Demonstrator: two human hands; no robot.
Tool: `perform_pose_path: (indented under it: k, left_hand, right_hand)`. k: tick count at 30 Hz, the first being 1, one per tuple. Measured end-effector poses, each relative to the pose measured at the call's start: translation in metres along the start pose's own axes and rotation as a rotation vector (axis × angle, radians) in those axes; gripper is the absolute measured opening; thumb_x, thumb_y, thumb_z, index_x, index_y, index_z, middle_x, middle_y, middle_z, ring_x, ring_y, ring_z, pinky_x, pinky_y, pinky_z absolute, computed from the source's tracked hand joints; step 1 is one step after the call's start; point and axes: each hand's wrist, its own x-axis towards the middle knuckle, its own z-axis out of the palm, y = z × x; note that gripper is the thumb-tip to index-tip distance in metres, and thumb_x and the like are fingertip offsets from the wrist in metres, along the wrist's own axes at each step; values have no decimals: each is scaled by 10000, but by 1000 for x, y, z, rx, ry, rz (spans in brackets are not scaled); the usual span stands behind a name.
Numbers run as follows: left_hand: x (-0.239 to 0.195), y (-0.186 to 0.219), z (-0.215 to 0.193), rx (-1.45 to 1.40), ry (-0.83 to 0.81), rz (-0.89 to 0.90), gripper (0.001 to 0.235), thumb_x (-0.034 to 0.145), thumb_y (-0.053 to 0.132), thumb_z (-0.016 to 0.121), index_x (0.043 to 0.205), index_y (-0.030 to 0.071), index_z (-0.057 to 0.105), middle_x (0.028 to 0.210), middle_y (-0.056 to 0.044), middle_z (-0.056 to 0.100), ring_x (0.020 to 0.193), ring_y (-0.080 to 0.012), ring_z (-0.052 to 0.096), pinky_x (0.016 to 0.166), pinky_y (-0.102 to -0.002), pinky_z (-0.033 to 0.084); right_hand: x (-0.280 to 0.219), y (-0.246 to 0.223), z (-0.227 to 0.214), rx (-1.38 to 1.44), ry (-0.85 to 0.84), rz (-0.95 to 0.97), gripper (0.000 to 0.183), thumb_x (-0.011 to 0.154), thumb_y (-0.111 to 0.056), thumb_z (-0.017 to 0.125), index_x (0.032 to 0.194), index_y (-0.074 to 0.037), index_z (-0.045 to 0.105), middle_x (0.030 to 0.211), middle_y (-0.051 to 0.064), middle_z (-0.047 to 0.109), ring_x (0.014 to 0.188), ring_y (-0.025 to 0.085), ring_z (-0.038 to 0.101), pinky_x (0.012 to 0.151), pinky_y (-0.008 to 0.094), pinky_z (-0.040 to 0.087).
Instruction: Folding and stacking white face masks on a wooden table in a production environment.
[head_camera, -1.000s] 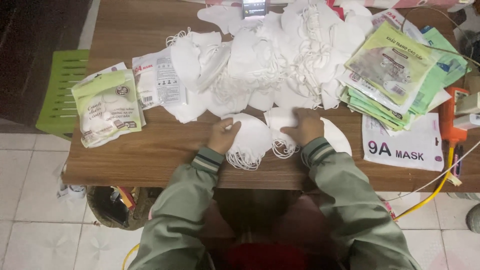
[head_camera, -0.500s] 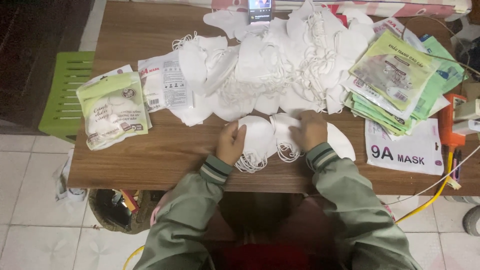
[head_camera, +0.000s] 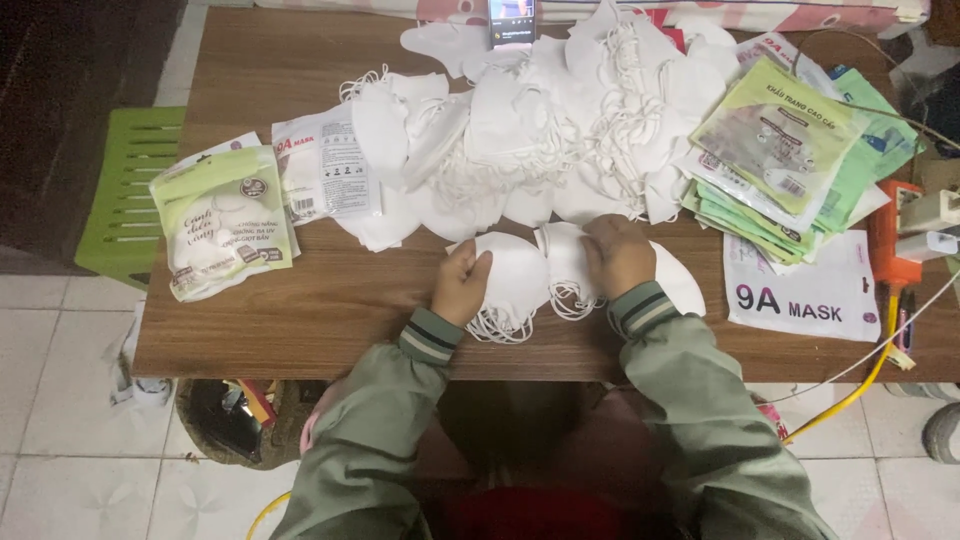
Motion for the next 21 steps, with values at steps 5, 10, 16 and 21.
perform_pose_path:
  k: [5, 10, 16, 21]
  left_hand:
    - [5, -18, 2, 24, 16, -42, 352, 1092, 211, 521, 1369, 13, 611, 1225, -209, 713, 1144, -224, 664, 973, -421, 580]
    - [-8, 38, -1, 16, 49, -89, 407, 1091, 234, 511, 1407, -16, 564, 1266, -241, 690, 1201, -289, 655, 1003, -452, 566]
    - [1, 27, -3, -96, -14, -71, 363, 1102, 237, 513, 1361, 2, 609, 1170, -193, 731, 1084, -199, 665, 950, -393, 574]
    - [-19, 52, 5, -192, -109, -63, 354, 1090, 238, 543, 1328, -3, 643, 1119, -188, 754, 1020, -196, 692, 902, -397, 597]
  right_hand:
    - [3, 8, 6, 99, 194, -124, 134, 1002, -227, 658, 1032, -117, 728, 1024, 99, 724, 1045, 319, 702, 918, 417, 573]
    - [1, -6, -24, 615, 246, 93, 111, 1033, -127, 653, 1110, -56, 618, 1035, 167, 711, 1057, 404, 687, 893, 519, 561]
    - [-2, -17, -33, 1054, 12, 212, 73, 980, -96, 679, 1048, -114, 660, 777, 14, 608, 710, 136, 593, 627, 270, 506]
    - [-10, -17, 1, 931, -182, 117, 131, 925, -152, 764, 1030, -100, 705, 764, 84, 664, 691, 182, 636, 626, 324, 527]
